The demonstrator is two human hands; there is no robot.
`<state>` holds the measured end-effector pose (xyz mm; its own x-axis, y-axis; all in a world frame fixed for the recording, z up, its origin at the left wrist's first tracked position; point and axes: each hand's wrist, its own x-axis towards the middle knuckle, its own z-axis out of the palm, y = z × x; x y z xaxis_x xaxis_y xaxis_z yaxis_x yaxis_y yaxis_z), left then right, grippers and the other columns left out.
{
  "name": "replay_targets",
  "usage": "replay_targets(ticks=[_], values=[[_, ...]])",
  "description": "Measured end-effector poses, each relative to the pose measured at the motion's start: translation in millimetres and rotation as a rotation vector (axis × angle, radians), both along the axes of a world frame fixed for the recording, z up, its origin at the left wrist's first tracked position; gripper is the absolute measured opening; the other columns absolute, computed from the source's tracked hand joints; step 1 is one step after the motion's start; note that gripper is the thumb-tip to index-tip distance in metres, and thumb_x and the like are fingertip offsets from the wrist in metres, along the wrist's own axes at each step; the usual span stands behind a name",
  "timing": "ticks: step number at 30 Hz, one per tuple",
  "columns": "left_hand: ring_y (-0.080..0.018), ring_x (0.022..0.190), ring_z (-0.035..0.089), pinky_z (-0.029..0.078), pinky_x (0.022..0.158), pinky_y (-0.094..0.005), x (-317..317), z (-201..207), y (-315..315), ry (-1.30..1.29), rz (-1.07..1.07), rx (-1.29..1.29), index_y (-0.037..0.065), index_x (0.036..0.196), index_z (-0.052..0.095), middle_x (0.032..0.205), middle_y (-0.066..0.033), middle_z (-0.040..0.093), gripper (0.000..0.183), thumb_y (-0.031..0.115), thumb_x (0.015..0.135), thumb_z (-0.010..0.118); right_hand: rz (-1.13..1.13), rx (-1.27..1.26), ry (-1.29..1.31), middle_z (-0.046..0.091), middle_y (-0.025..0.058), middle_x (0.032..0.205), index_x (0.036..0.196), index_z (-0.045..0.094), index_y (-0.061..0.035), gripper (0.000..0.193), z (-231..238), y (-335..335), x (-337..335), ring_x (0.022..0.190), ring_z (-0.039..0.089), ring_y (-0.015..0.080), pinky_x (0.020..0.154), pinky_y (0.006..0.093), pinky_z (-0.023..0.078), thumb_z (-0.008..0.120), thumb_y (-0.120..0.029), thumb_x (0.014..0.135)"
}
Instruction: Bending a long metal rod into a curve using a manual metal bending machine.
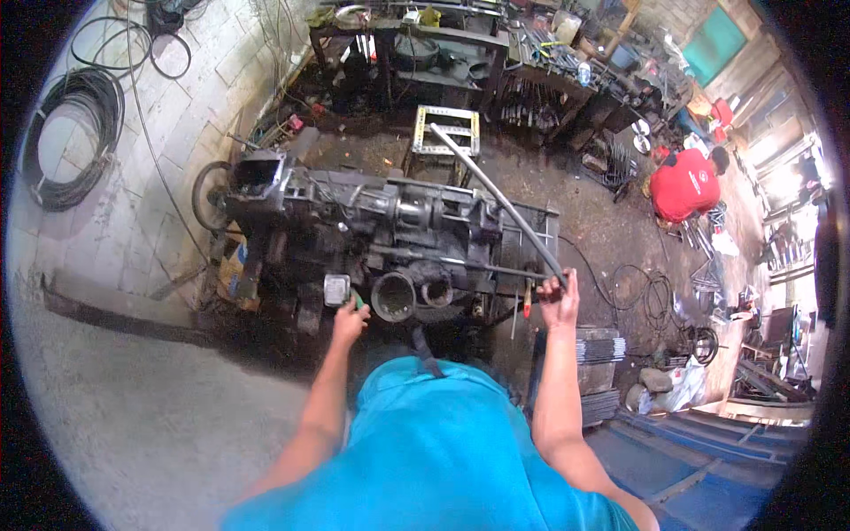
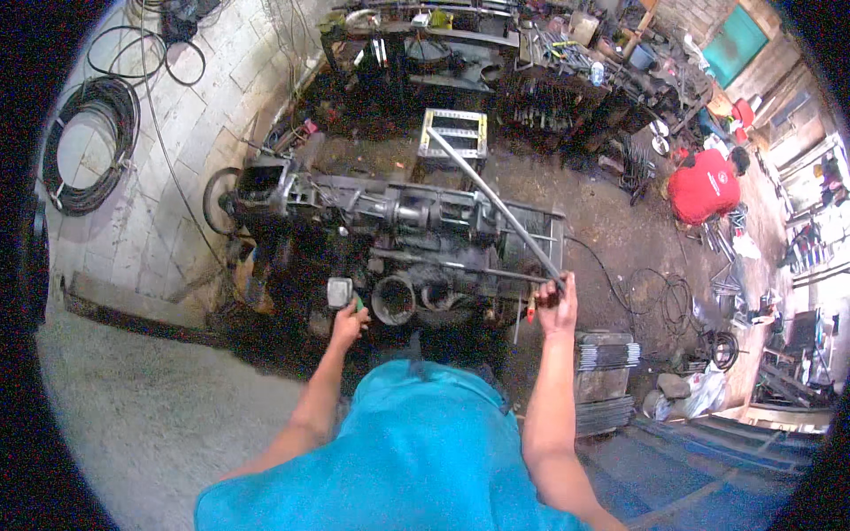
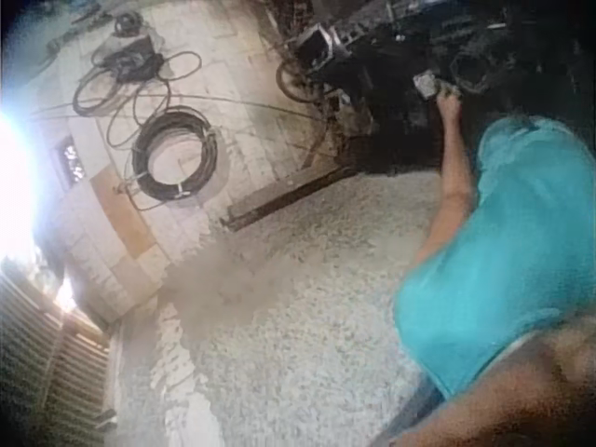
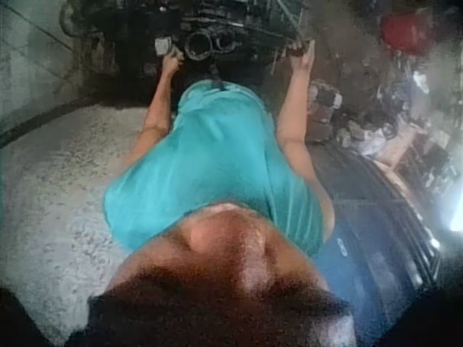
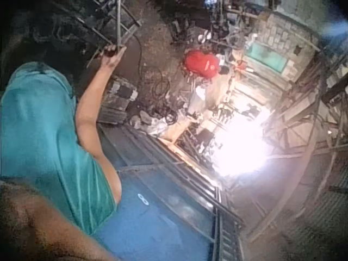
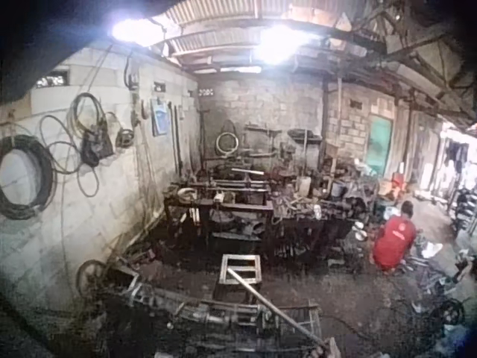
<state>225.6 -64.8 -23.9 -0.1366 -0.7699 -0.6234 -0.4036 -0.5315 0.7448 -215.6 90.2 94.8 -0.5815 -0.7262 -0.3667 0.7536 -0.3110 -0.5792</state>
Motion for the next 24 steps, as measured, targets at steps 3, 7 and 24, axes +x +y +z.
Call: replay_targets(ticks=[3,7,24], values=[[-0.0116,0.060,0.057,0.044,0.047,-0.0266,-9,13,9,0.037,0.163,0.056,0.015,0.142,0.042,0.087,-0.0068,0.067,0.054,0.025,0.092,0.060,0.106,0.041,0.074,0.047,0.0001,0.070,0.101,0.055,-0.0168,0.023,7,5,-8,0.061,0.047,0.0156,0.061,0.0334,0.044,0.049,-0.039,0.098],[-0.0111,0.058,0.055,0.043,0.046,-0.0264,-26,4,16,0.068,0.346,0.049,0.016,0.144,0.039,0.085,-0.0058,0.066,0.054,0.028,0.093,0.057,0.297,0.102,0.247,0.053,0.0021,0.072,0.107,0.056,-0.0116,0.025,11,7,-27,0.063,0.052,0.0152,0.060,0.0322,0.047,0.053,-0.034,0.097],[-0.0167,0.059,0.063,0.049,0.053,-0.0302,-35,-11,30,-0.235,0.281,-0.201,0.009,0.134,0.052,0.073,-0.0081,0.067,0.048,0.033,0.092,0.056,0.345,0.084,0.242,0.047,-0.0012,0.068,0.123,0.055,-0.0024,0.040,16,10,-34,0.062,0.047,0.0103,0.060,0.0282,0.045,0.056,-0.030,0.094]])
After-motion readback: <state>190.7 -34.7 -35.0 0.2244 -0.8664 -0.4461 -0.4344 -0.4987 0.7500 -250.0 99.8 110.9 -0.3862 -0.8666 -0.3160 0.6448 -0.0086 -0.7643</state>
